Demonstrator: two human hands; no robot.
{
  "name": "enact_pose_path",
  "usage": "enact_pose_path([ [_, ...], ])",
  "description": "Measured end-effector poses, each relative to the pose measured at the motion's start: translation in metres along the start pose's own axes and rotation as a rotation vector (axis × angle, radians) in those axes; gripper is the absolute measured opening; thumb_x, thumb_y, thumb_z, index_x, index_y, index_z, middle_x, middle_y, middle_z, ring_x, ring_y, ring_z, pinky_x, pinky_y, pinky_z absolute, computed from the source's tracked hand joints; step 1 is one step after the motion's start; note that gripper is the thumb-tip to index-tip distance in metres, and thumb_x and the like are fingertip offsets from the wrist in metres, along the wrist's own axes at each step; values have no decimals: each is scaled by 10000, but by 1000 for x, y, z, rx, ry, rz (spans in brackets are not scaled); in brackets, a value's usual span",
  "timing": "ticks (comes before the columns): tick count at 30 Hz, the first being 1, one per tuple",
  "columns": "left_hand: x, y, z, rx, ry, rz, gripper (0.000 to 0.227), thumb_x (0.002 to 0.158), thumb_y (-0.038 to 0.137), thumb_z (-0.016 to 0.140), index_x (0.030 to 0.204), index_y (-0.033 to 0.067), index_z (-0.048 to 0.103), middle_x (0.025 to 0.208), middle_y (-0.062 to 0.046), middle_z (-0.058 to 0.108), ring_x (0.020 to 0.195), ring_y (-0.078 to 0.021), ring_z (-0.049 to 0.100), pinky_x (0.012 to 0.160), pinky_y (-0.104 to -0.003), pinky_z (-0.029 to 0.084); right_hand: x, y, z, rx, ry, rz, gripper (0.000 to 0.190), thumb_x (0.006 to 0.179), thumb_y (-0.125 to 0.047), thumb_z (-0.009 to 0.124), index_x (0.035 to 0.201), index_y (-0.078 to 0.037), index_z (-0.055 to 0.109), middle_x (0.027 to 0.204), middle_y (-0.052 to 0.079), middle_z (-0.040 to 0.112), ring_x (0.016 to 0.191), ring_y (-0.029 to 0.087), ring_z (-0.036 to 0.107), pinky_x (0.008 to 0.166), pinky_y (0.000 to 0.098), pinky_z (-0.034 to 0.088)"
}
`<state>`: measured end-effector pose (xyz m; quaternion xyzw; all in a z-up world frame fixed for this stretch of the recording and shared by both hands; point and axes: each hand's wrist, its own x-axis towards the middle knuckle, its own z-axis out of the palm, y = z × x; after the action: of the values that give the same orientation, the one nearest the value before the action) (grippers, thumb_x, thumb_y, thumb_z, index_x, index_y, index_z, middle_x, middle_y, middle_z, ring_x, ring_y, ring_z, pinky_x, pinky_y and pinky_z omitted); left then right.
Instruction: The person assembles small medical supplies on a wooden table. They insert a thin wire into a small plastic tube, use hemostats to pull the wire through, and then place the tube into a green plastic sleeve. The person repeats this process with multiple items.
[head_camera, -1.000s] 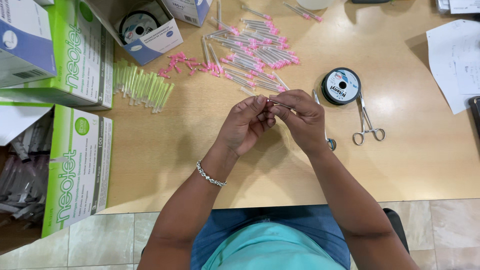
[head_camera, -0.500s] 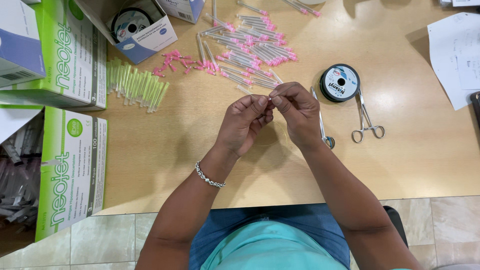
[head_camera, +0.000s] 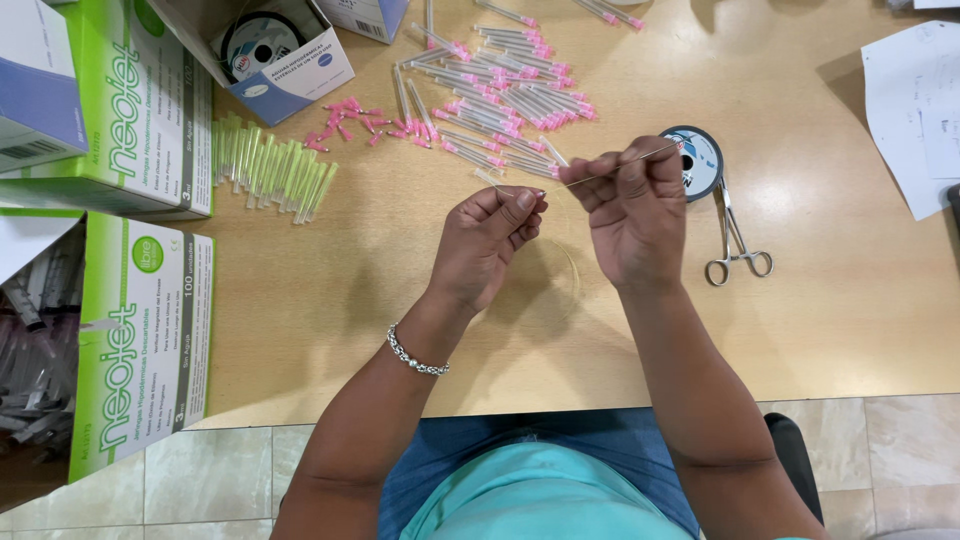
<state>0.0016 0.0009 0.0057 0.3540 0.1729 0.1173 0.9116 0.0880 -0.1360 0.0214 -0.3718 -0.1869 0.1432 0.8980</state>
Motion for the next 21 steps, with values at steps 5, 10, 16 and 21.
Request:
enact_pose_path([
  [5,4,12,-7,130,50,115,145,929,135,784,956,2,733,897,-111,748,799,-121,700,767,-221,601,17,-21,-36,108,62,24,43,1113,-128,508,1137,-130,472,959,22,651,1026,184,754,1098,502,640],
  [10,3,49,-16,212,152,327,81,936,86,758,925,22,711,960,-108,749,811,-126,712,790,-252,630,35,-40,-110,218,95,19,43,1128,-174,516,1171,-172,524,983,-38,635,1028,104,723,1162,414,634],
  [16,-35,123,-13,210,182,493,106,930,84,746,1000,6,732,968,-127,760,845,-189,734,783,-298,664,50,-70,-164,347,344,-41,154,980,-11,744,1080,-102,672,937,-17,680,878,72,689,1052,276,636],
  [21,-90,193,-6,377,275,638,235,940,240,807,1040,72,678,1087,-137,752,890,-207,768,773,-326,694,56,-75,-201,499,459,-42,124,977,56,730,1049,-43,705,954,8,701,868,120,703,1049,282,645],
])
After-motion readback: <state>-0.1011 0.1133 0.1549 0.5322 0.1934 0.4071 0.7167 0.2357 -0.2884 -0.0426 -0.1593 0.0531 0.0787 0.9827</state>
